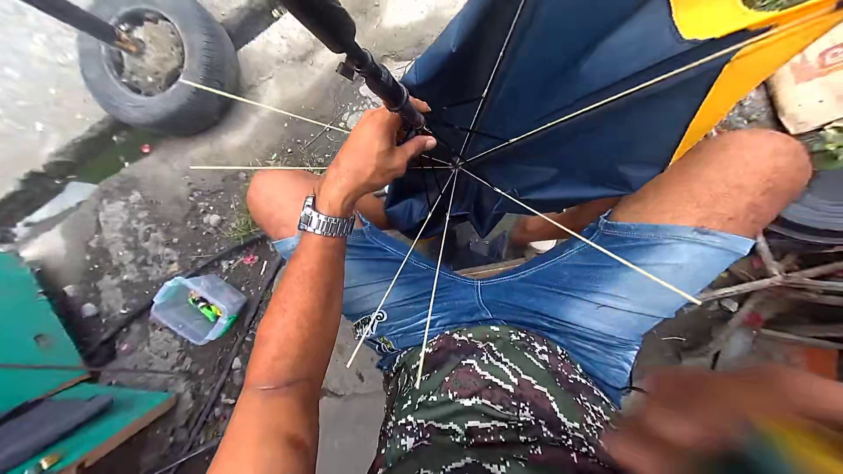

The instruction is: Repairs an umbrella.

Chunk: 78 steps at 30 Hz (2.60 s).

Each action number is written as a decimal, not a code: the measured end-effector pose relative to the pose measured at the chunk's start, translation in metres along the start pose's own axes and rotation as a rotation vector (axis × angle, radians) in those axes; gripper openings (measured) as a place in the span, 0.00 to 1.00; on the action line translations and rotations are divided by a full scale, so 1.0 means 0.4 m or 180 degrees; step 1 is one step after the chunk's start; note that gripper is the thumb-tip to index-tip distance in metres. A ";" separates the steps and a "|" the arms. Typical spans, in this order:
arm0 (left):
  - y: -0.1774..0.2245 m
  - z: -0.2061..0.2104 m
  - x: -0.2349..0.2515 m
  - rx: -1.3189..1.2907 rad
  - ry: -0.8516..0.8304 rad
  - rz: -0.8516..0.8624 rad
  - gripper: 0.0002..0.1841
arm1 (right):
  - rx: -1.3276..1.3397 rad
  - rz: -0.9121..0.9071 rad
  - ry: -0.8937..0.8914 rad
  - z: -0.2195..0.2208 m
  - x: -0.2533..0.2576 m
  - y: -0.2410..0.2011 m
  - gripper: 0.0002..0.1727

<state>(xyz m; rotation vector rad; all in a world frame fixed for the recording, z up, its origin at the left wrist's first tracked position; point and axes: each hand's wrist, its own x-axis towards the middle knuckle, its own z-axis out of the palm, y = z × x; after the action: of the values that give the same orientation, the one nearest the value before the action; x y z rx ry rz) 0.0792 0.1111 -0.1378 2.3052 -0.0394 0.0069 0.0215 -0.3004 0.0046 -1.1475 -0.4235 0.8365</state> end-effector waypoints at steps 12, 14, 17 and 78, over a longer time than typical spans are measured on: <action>-0.022 -0.006 -0.024 -0.0452 -0.0284 0.0012 0.29 | -0.2873 0.1153 -0.0093 -0.116 0.414 0.400 0.15; -0.025 -0.004 -0.027 -0.0463 -0.0264 0.0107 0.27 | -0.2469 0.1099 -0.0479 -0.146 0.427 0.397 0.14; -0.024 0.001 -0.023 -0.0206 -0.0198 0.0239 0.23 | -0.2444 0.1043 -0.0613 -0.159 0.442 0.382 0.13; -0.076 0.055 0.044 -0.0848 0.0032 0.0382 0.14 | -0.1552 0.1092 -0.1076 -0.265 0.573 0.421 0.15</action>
<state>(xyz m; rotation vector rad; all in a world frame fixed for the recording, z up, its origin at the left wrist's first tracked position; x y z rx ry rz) 0.0977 0.1145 -0.1748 2.0333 -0.1638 0.0708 0.1786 -0.1638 -0.2163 -1.5606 -0.7513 1.2806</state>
